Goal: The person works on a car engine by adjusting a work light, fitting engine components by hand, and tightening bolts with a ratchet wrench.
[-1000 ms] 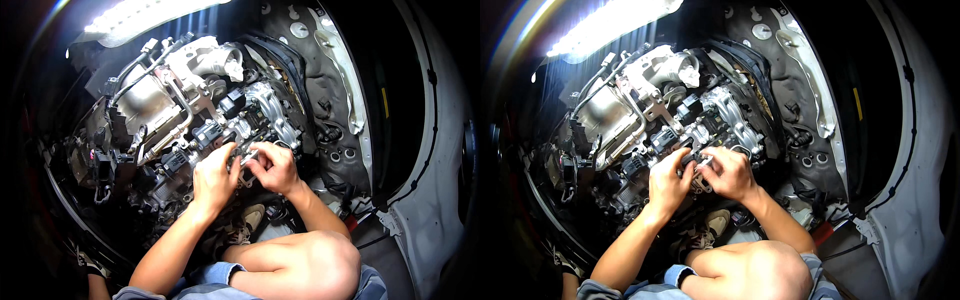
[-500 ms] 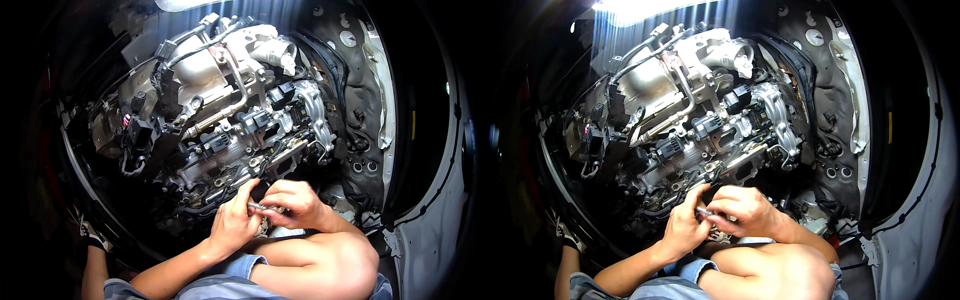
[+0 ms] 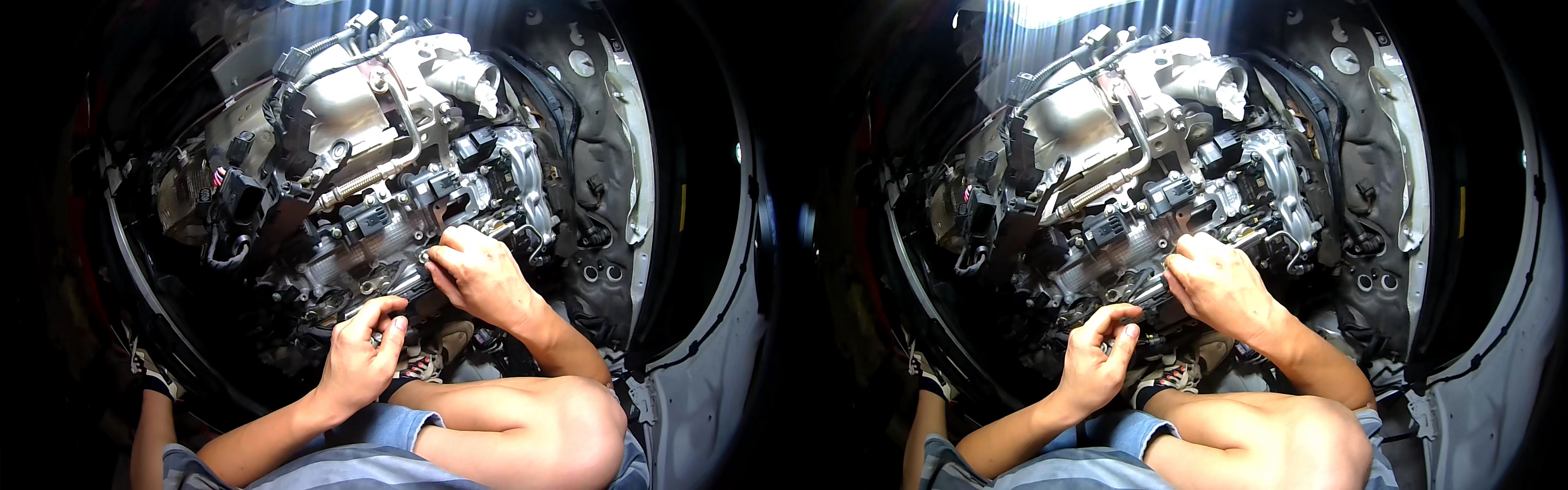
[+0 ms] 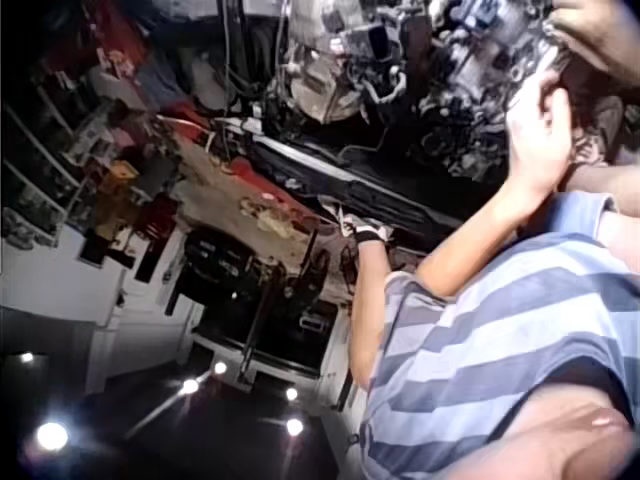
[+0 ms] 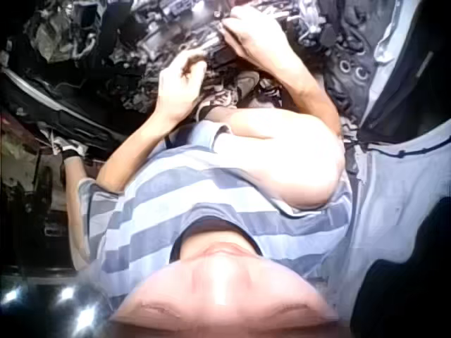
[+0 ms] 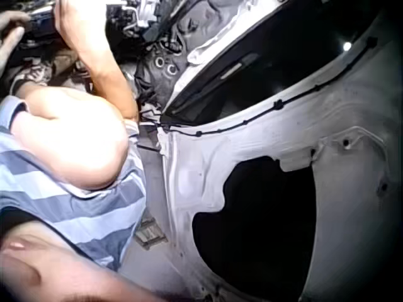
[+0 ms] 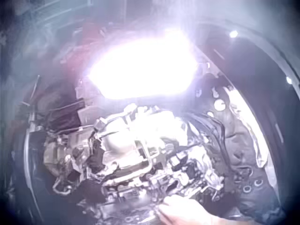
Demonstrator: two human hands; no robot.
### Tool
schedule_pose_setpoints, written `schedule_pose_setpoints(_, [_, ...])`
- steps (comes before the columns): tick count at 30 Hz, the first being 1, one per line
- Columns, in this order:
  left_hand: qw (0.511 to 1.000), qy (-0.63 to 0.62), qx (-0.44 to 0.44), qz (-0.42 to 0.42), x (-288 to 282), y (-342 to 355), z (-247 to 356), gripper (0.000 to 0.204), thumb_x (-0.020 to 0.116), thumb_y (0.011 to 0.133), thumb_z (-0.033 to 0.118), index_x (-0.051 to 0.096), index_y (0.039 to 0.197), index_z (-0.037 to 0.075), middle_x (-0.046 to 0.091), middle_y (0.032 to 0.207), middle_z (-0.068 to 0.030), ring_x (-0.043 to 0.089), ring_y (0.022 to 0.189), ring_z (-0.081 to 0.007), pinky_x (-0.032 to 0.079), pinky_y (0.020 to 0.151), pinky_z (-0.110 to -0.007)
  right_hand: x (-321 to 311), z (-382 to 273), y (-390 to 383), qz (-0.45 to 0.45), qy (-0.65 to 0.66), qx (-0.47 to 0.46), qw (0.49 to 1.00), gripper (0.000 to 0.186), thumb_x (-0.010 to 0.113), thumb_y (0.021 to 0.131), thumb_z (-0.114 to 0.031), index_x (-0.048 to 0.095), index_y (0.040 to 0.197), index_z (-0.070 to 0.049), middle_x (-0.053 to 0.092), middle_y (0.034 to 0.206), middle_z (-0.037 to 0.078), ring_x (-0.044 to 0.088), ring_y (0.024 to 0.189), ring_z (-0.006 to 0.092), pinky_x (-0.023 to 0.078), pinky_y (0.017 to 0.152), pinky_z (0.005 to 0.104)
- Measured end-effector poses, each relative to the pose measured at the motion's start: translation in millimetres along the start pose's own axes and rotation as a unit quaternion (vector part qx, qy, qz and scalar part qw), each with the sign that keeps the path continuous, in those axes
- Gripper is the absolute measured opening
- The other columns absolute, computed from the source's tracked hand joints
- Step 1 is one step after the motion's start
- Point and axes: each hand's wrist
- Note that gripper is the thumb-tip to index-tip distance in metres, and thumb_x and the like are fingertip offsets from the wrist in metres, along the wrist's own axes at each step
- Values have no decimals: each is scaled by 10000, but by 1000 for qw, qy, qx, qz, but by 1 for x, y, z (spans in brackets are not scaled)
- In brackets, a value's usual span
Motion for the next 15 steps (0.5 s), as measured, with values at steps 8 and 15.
schedule_pose_setpoints(8, [964, -220, -140, -55, 7, -11, -7, 190, 548, 1028, 114, 625, 1157, -2, 547, 748, 29, 449, 630, -29, 377, 569, -186, -4, -1, 2, -2, 43, 26, 999, 261, 731, 826, -104, 679, 1073, -34, 586, 923, 104, 618, 856, 298, 526, 742, 394])
schedule_pose_setpoints(15, [891, -387, -166, -173, 13, -18, -25, 304, 492, 960, -8, 564, 1255, -21, 618, 964, -55, 545, 781, -96, 478, 752, -234, 0, 3, 1, 14, 99, 34, 994, 146, 723, 811, -55, 673, 946, -30, 571, 880, 109, 615, 806, 302, 511, 713, 393])
Point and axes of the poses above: each hand's wrist, its own y-axis towards the middle knuckle, its own x-axis out of the palm, z = x × y
